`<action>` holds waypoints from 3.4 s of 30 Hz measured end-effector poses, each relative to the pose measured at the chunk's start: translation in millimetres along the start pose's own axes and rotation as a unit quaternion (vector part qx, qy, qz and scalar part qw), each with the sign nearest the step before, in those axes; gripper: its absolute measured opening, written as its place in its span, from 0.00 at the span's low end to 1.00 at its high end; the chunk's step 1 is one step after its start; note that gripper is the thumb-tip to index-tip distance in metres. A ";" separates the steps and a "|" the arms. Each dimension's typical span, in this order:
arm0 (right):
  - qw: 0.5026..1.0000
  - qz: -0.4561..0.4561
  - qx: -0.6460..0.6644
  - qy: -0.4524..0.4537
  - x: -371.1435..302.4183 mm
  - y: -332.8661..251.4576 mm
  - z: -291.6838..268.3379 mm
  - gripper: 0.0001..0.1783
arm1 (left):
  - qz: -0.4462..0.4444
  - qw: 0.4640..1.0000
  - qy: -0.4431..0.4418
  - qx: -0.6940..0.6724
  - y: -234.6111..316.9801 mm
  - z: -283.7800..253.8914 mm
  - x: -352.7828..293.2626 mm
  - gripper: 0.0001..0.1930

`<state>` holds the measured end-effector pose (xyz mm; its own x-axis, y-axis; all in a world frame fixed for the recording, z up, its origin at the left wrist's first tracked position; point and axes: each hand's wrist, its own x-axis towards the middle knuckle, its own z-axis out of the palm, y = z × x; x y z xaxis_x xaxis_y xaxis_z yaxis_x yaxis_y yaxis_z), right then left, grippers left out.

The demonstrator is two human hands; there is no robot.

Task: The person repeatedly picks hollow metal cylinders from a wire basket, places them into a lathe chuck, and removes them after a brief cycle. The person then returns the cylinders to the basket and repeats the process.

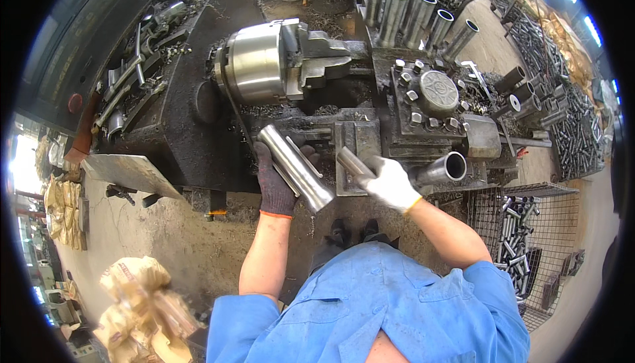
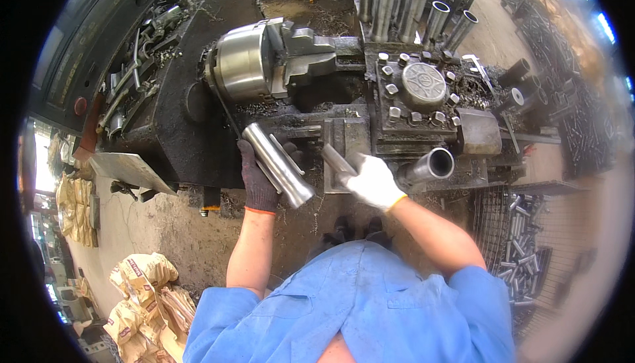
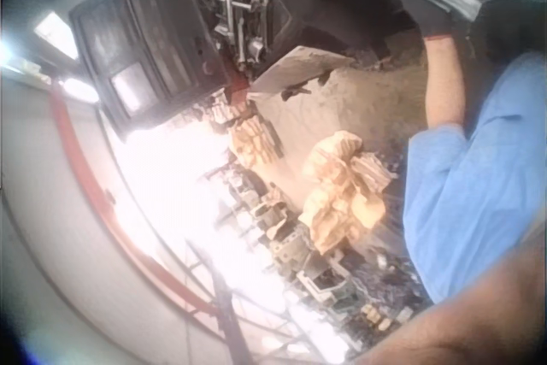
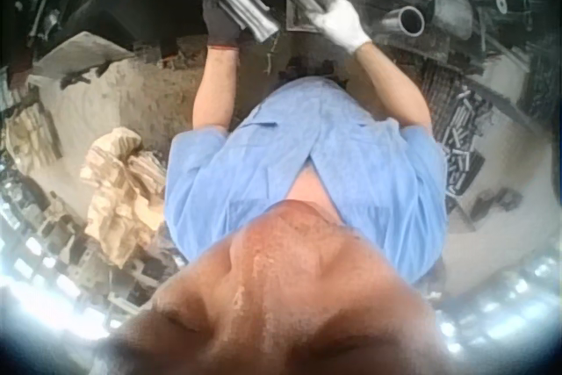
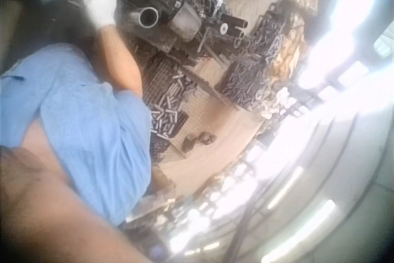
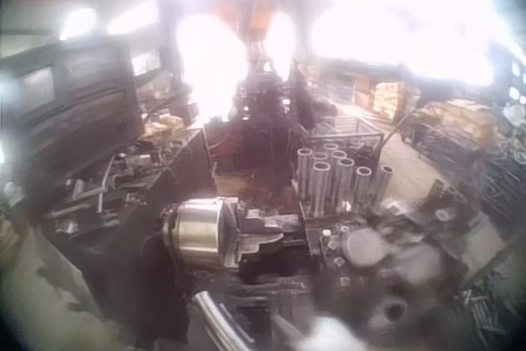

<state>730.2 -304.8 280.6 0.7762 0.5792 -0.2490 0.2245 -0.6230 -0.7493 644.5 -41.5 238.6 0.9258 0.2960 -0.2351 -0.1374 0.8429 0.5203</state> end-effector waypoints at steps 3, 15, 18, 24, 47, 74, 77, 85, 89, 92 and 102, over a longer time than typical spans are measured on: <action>0.967 0.023 0.251 -0.046 5.1 -26.1 -17.3 0.41 | 0.010 0.998 0.052 0.033 -6.5 14.8 -10.2 0.44; 0.995 -0.065 0.059 -0.040 -15.2 -107.7 -88.4 0.47 | -0.060 0.914 -0.195 0.351 -68.5 38.5 66.9 0.27; 0.949 -0.298 -0.084 0.060 8.1 -122.9 -160.1 0.47 | 0.157 0.853 -0.188 0.461 -107.0 52.8 126.6 0.25; 0.829 -0.260 -0.482 0.110 123.8 -94.8 -263.5 0.39 | 0.197 0.488 -0.047 0.849 -62.8 61.8 131.5 0.26; 0.902 -0.183 -0.317 -0.228 268.3 -43.1 -196.4 0.39 | 0.217 0.451 0.130 0.856 -30.8 -5.9 23.9 0.27; 0.962 -0.211 -0.174 -0.029 255.3 -116.0 -235.0 0.30 | 0.045 0.916 0.385 -0.107 101.2 -189.2 -135.3 0.25; 0.919 -0.280 -0.280 0.001 197.0 -111.5 -242.8 0.25 | 0.162 0.890 0.421 0.069 89.7 -217.7 -129.4 0.23; 0.942 -0.120 -0.090 0.301 3.4 20.6 -250.4 0.14 | 0.375 0.570 0.518 0.517 122.9 -120.5 -149.2 0.24; 0.946 -0.005 0.081 0.314 -70.0 98.3 -216.0 0.13 | 0.615 0.259 0.254 0.700 220.0 24.3 -126.7 0.21; 0.934 -0.026 0.055 0.352 -106.4 118.9 -188.4 0.17 | 0.448 0.220 0.323 0.804 292.6 92.9 -56.6 0.31; 0.945 0.015 -0.029 0.325 -167.5 111.6 -158.9 0.15 | 0.493 0.169 0.332 0.786 321.7 143.9 8.2 0.33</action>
<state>718.8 -554.9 336.2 0.9765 0.1270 0.1741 0.2138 -0.6728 -0.7083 658.6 167.5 522.2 0.4093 0.3693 0.8343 0.6376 -0.7699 0.0280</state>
